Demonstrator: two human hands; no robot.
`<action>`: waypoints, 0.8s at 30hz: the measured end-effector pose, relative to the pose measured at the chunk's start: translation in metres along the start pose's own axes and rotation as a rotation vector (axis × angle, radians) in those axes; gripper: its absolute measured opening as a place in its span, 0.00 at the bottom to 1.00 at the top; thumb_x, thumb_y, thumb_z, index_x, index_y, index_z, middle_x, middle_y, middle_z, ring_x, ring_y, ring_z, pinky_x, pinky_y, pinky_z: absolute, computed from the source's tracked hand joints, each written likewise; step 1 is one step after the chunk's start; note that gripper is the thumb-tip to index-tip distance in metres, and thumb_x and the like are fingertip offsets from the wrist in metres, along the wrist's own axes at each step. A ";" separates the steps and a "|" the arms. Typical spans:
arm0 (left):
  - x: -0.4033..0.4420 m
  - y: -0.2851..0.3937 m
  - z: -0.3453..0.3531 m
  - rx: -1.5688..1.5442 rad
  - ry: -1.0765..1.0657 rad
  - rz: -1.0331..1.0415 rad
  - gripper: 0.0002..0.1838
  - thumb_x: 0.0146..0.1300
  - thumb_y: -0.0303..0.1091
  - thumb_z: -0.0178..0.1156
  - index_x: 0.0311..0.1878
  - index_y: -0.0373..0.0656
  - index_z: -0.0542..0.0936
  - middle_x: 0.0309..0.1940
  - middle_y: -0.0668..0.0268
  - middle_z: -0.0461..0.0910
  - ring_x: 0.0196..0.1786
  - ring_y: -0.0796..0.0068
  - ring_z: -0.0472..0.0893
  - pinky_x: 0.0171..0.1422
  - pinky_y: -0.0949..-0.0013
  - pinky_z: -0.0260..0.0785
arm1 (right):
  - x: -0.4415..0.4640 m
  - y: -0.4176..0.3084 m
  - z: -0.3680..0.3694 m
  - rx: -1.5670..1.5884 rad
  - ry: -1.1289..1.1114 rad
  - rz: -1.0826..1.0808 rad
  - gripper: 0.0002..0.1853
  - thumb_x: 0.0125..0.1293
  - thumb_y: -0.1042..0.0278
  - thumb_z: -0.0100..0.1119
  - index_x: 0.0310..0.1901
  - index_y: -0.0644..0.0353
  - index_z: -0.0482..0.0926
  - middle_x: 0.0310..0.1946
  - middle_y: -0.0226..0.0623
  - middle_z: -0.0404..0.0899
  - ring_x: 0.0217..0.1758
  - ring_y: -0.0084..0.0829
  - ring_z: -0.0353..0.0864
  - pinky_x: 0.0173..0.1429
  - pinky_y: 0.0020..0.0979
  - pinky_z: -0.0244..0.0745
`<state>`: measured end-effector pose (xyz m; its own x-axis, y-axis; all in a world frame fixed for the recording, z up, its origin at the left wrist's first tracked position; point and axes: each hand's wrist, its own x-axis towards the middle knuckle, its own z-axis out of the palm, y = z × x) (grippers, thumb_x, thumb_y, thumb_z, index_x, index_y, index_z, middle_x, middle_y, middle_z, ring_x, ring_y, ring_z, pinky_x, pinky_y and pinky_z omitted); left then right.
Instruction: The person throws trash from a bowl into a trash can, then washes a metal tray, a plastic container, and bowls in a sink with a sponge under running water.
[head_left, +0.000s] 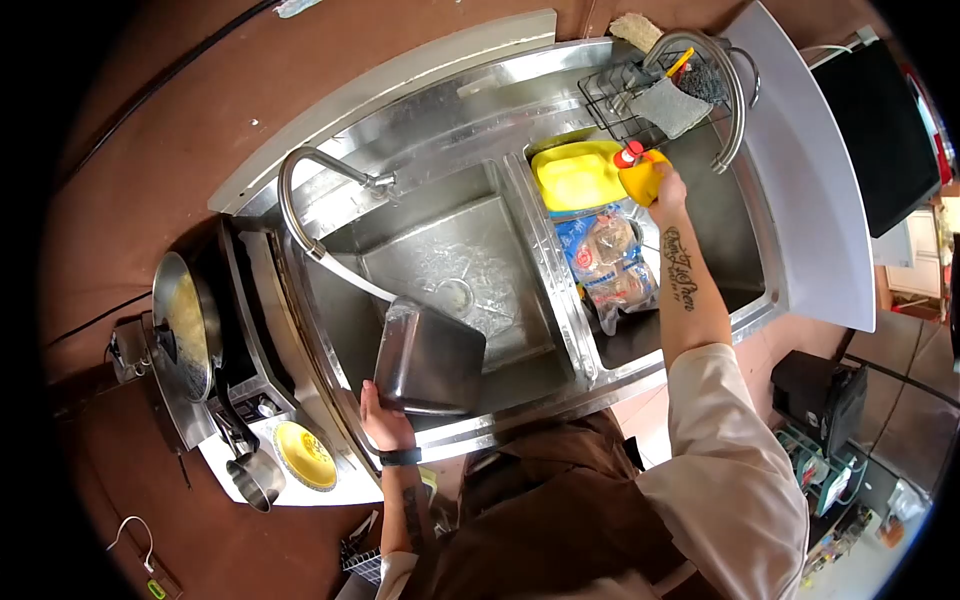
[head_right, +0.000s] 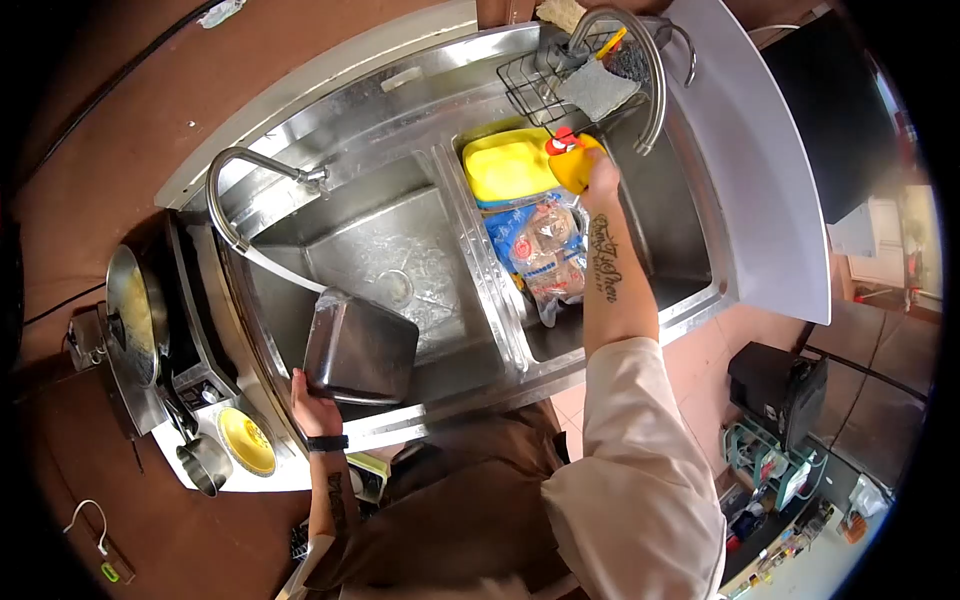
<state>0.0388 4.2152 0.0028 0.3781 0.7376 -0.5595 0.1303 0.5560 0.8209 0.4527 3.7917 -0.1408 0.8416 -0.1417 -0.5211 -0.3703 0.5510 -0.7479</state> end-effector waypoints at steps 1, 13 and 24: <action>0.001 -0.001 0.000 0.000 -0.012 -0.002 0.11 0.74 0.40 0.56 0.44 0.43 0.81 0.36 0.74 0.80 0.37 0.82 0.77 0.40 0.74 0.68 | -0.017 -0.025 0.021 0.002 -0.066 0.054 0.21 0.63 0.66 0.64 0.56 0.66 0.75 0.48 0.45 0.81 0.49 0.40 0.85 0.53 0.41 0.82; -0.022 -0.025 0.018 0.379 -0.453 -0.093 0.12 0.69 0.37 0.64 0.34 0.38 0.82 0.28 0.75 0.80 0.32 0.87 0.74 0.40 0.79 0.65 | 0.004 -0.036 0.029 -0.379 -0.084 0.047 0.25 0.59 0.63 0.71 0.54 0.66 0.74 0.45 0.44 0.82 0.43 0.39 0.87 0.46 0.40 0.85; -0.039 -0.009 0.037 0.238 -0.550 -0.081 0.03 0.73 0.29 0.56 0.45 0.42 0.77 0.36 0.75 0.78 0.40 0.84 0.77 0.47 0.77 0.69 | -0.046 -0.049 0.007 -0.184 -0.171 0.110 0.19 0.67 0.70 0.62 0.58 0.65 0.75 0.51 0.45 0.82 0.51 0.41 0.85 0.54 0.42 0.83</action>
<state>0.0568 4.1670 0.0214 0.7688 0.3544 -0.5323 0.3560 0.4543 0.8166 0.4351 3.7771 -0.0776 0.8407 0.0603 -0.5381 -0.5153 0.3946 -0.7608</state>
